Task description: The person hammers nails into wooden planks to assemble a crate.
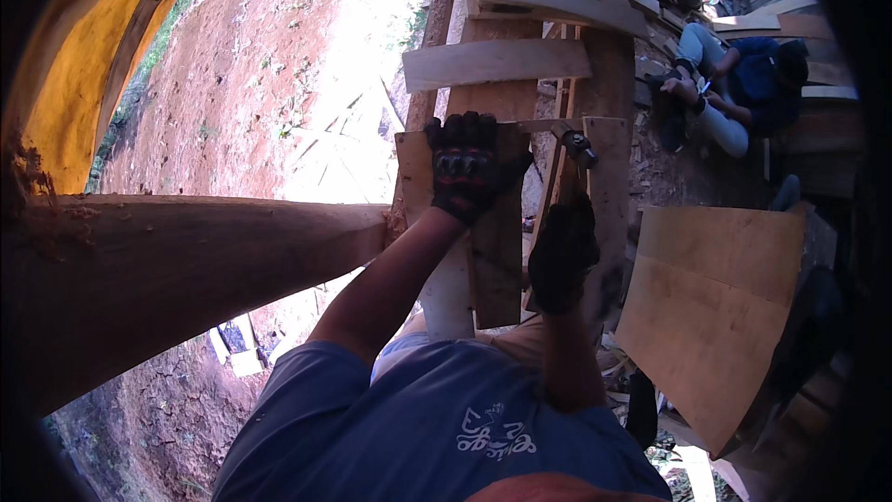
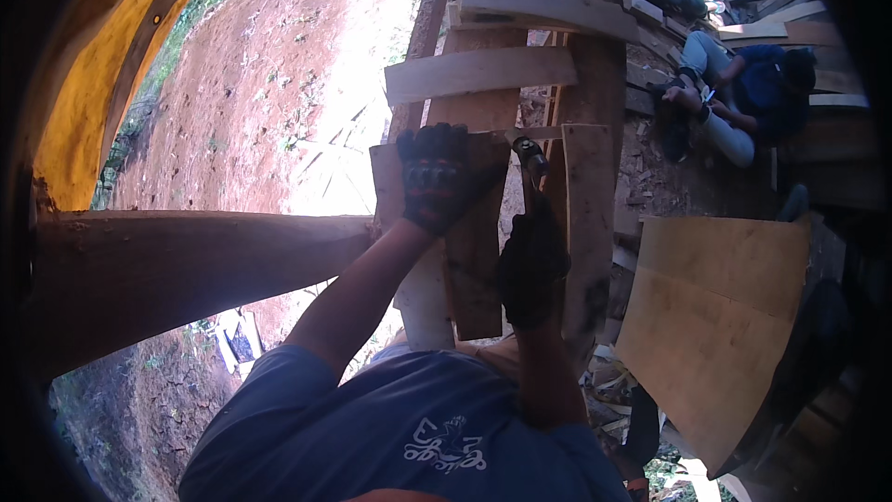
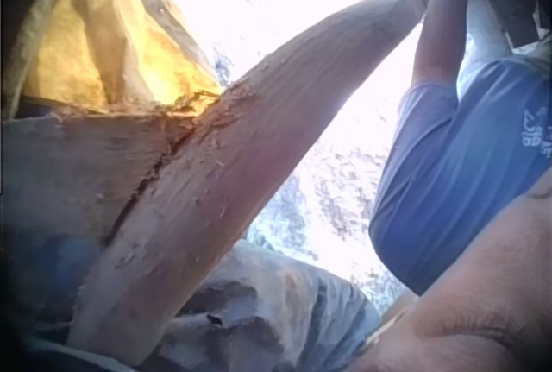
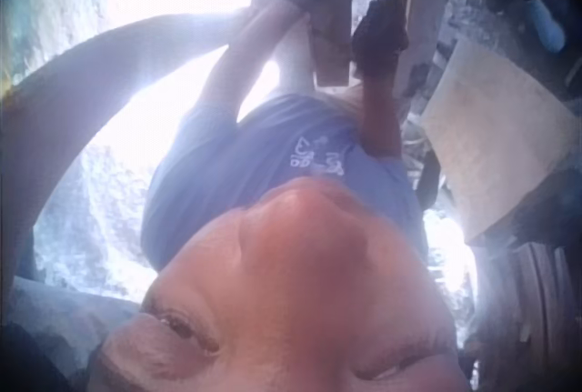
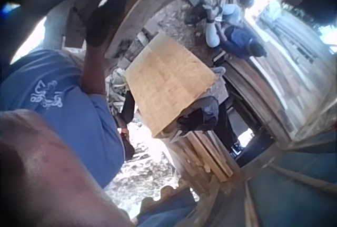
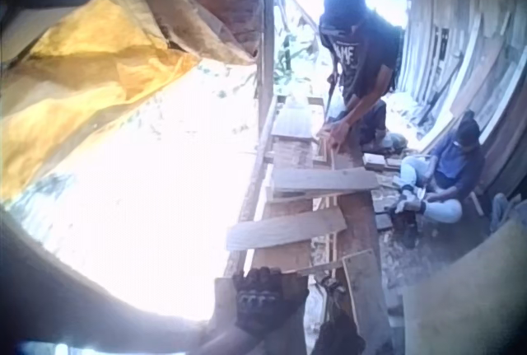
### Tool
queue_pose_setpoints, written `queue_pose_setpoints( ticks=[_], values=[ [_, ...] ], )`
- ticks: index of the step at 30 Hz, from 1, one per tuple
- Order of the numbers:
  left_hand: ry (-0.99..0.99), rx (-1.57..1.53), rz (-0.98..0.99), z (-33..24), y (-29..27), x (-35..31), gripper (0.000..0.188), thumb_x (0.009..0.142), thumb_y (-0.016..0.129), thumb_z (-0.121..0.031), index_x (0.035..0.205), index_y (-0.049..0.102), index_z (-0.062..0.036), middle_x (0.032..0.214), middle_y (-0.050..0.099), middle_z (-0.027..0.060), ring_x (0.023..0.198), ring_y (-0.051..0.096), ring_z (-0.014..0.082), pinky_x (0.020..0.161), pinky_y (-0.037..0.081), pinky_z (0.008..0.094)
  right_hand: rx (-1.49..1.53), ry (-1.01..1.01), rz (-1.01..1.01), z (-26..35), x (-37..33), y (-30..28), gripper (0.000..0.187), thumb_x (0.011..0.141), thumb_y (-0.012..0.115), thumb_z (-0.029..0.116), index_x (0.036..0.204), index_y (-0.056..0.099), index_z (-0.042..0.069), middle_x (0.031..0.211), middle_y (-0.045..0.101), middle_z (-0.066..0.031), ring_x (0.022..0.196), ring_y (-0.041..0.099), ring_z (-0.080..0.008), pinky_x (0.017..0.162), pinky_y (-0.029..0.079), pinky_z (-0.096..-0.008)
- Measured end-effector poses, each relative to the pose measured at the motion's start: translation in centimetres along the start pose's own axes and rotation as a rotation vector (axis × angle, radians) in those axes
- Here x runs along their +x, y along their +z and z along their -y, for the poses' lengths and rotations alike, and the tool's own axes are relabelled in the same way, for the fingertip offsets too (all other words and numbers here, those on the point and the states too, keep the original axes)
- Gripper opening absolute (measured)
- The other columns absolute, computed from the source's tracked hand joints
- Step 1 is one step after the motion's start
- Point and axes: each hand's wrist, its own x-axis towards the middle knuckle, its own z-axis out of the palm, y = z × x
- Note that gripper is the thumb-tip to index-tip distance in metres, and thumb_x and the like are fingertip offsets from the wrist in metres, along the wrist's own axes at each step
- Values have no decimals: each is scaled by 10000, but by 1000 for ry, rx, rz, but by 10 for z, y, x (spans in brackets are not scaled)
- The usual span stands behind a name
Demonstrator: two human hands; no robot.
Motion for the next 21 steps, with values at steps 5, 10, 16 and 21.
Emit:
queue_pose_setpoints(
  ticks=[5, 10, 16, 21],
  values=[
    [43, 25, -101, 4, 6, -2, 707, 850, 778, -654, 1185, 691, -37, 1050, 649, 130, 1089, 630, 324, 1061, 381, 561, 97, -55, 112, 6, 13, 6, 428, 1128, 579, 175, 1501, 554, -34, 1372, 687, -249, 1215, 714, -404, 1012, 586, -490],
    [4, 0, -46, 0, 2, 0, 720, 843, 781, -667, 1183, 688, -38, 1087, 648, 137, 1122, 620, 321, 1070, 384, 555, 82, 76, 19, 8, 1, -9, 408, 1138, 544, 169, 1488, 568, -38, 1387, 680, -267, 1226, 703, -416, 1030, 578, -492],
    [22, -31, -66, 6, 3, 2, 691, 828, 770, -680, 1129, 653, -69, 1075, 610, 130, 1107, 586, 328, 1064, 363, 582, 213, 51, 15, 24, 18, -16, 403, 1129, 540, 125, 1504, 550, -25, 1364, 660, -264, 1248, 676, -408, 1036, 561, -462],
    [-2, 23, 33, -4, -7, 3, 748, 857, 764, -693, 1221, 676, -45, 1122, 642, 148, 1143, 608, 330, 1082, 378, 539, -85, -154, -71, -4, 0, 10, 378, 1136, 545, 164, 1464, 588, -19, 1320, 680, -247, 1206, 689, -398, 1014, 569, -458]
  ],
)
